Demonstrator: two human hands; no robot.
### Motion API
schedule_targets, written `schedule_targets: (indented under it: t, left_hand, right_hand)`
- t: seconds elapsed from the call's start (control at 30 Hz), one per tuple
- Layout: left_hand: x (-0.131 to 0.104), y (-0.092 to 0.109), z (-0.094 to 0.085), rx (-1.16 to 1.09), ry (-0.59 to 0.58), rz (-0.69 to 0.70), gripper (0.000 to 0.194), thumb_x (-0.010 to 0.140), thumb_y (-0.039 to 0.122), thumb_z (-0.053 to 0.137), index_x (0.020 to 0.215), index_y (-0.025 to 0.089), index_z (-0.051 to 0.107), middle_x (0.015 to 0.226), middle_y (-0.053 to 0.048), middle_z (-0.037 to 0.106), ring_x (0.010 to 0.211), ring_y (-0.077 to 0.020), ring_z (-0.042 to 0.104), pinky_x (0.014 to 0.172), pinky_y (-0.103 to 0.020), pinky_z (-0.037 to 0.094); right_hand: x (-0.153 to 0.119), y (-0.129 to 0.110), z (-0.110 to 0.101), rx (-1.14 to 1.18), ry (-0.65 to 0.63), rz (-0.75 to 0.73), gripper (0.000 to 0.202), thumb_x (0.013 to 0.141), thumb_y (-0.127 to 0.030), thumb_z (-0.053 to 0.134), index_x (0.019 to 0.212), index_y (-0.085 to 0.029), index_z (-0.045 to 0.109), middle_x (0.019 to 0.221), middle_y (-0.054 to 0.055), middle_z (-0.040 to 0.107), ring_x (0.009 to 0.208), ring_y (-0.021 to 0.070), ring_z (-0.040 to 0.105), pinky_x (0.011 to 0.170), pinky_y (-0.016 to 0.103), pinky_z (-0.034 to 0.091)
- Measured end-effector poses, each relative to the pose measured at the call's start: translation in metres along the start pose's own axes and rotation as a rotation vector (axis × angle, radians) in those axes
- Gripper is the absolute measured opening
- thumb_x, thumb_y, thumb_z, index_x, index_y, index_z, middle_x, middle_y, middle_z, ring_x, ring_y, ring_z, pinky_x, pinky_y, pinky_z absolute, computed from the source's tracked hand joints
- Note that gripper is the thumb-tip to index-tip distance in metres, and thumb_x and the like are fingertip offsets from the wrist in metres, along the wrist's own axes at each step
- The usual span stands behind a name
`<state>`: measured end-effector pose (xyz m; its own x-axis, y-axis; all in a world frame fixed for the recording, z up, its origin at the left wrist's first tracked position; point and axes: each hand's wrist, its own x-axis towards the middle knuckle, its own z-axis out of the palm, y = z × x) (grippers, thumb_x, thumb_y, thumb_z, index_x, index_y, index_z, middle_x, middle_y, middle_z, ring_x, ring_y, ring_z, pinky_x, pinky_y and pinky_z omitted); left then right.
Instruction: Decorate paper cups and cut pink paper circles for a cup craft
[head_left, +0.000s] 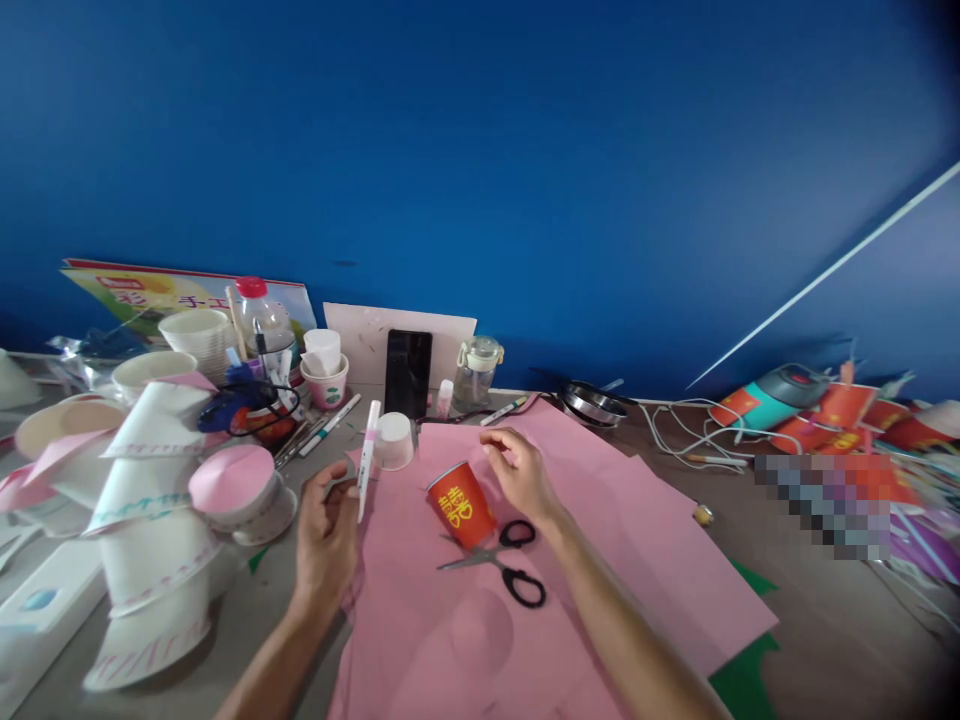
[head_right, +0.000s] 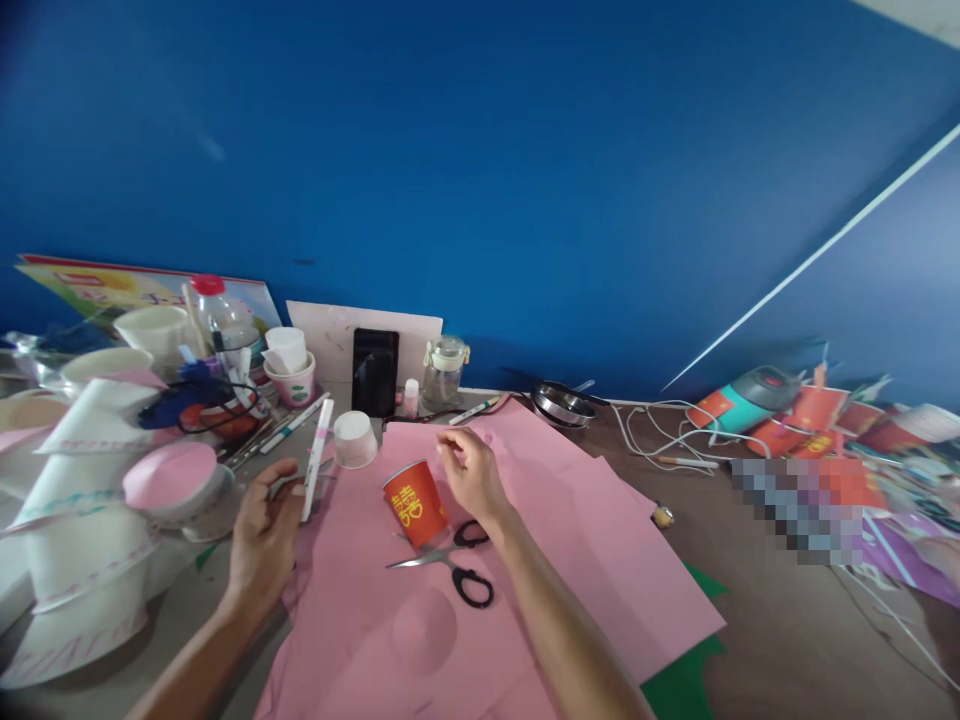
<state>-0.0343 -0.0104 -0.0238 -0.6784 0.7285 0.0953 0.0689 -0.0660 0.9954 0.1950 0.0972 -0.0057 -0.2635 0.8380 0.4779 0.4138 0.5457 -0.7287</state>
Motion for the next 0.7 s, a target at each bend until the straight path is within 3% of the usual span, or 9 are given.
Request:
schedule_targets:
  t: [0.1,0.23,0.3,0.37,0.47,0.6,0.7]
  left_hand:
    - [-0.008,0.006,-0.001,-0.089,-0.219,-0.025,0.037,0.079,0.040,0.064,0.110,0.021,0.057,0.082,0.000,0.061,0.069,-0.0148,0.055,0.063,-0.025,0.044]
    - [-0.021,0.011,0.001,-0.124,-0.513,0.000,0.019,0.084,0.035,0.063,0.098,0.021,0.066,0.091,-0.004,0.062,0.081,-0.0165,0.056,0.071,-0.025,0.045]
    - [-0.027,0.011,0.002,-0.161,-0.629,0.000,0.015,0.086,0.033,0.063,0.093,0.021,0.068,0.097,-0.005,0.062,0.085,-0.0172,0.056,0.075,-0.025,0.046]
    - [-0.031,0.010,0.004,-0.242,-0.740,-0.057,0.015,0.087,0.034,0.063,0.094,0.022,0.069,0.097,-0.005,0.061,0.082,-0.0162,0.056,0.072,-0.025,0.047]
    - [-0.033,0.011,0.004,-0.395,-0.813,-0.186,0.017,0.084,0.035,0.068,0.095,0.023,0.069,0.091,-0.003,0.060,0.073,-0.0126,0.054,0.066,-0.022,0.046]
    - [-0.032,0.016,0.002,-0.516,-0.858,-0.392,0.021,0.078,0.034,0.075,0.094,0.023,0.069,0.079,-0.001,0.060,0.066,-0.0111,0.054,0.058,-0.019,0.042]
    - [-0.034,0.017,0.001,-0.568,-0.920,-0.457,0.025,0.077,0.032,0.076,0.099,0.023,0.068,0.080,-0.002,0.062,0.068,-0.0117,0.057,0.059,-0.019,0.043]
  right_hand:
    - [-0.004,-0.027,-0.005,0.162,-0.085,0.093,0.020,0.091,-0.031,0.052,0.100,-0.019,0.065,0.089,0.006,0.070,0.080,0.0175,0.065,0.072,0.028,0.052]
    - [-0.011,-0.061,-0.006,0.469,-0.278,0.286,0.042,0.089,-0.046,0.055,0.118,-0.016,0.057,0.080,0.002,0.063,0.068,0.0142,0.058,0.065,0.027,0.047]
    - [-0.014,-0.072,-0.002,0.544,-0.295,0.359,0.048,0.086,-0.049,0.060,0.120,-0.016,0.055,0.076,-0.001,0.059,0.065,0.0130,0.053,0.061,0.026,0.043]
    - [-0.017,-0.077,0.002,0.607,-0.261,0.439,0.042,0.083,-0.049,0.062,0.110,-0.017,0.059,0.067,-0.004,0.053,0.058,0.0115,0.047,0.056,0.024,0.039]
    - [-0.018,-0.078,0.009,0.706,-0.161,0.546,0.031,0.079,-0.045,0.065,0.093,-0.019,0.059,0.060,-0.007,0.047,0.053,0.0100,0.041,0.052,0.023,0.035]
    - [-0.017,-0.077,0.011,0.805,-0.023,0.648,0.038,0.071,-0.040,0.074,0.097,-0.021,0.054,0.066,-0.006,0.053,0.055,0.0095,0.045,0.054,0.022,0.038]
    - [-0.020,-0.081,0.008,0.837,-0.134,0.635,0.032,0.071,-0.042,0.073,0.088,-0.019,0.058,0.059,-0.007,0.049,0.049,0.0080,0.041,0.049,0.021,0.033]
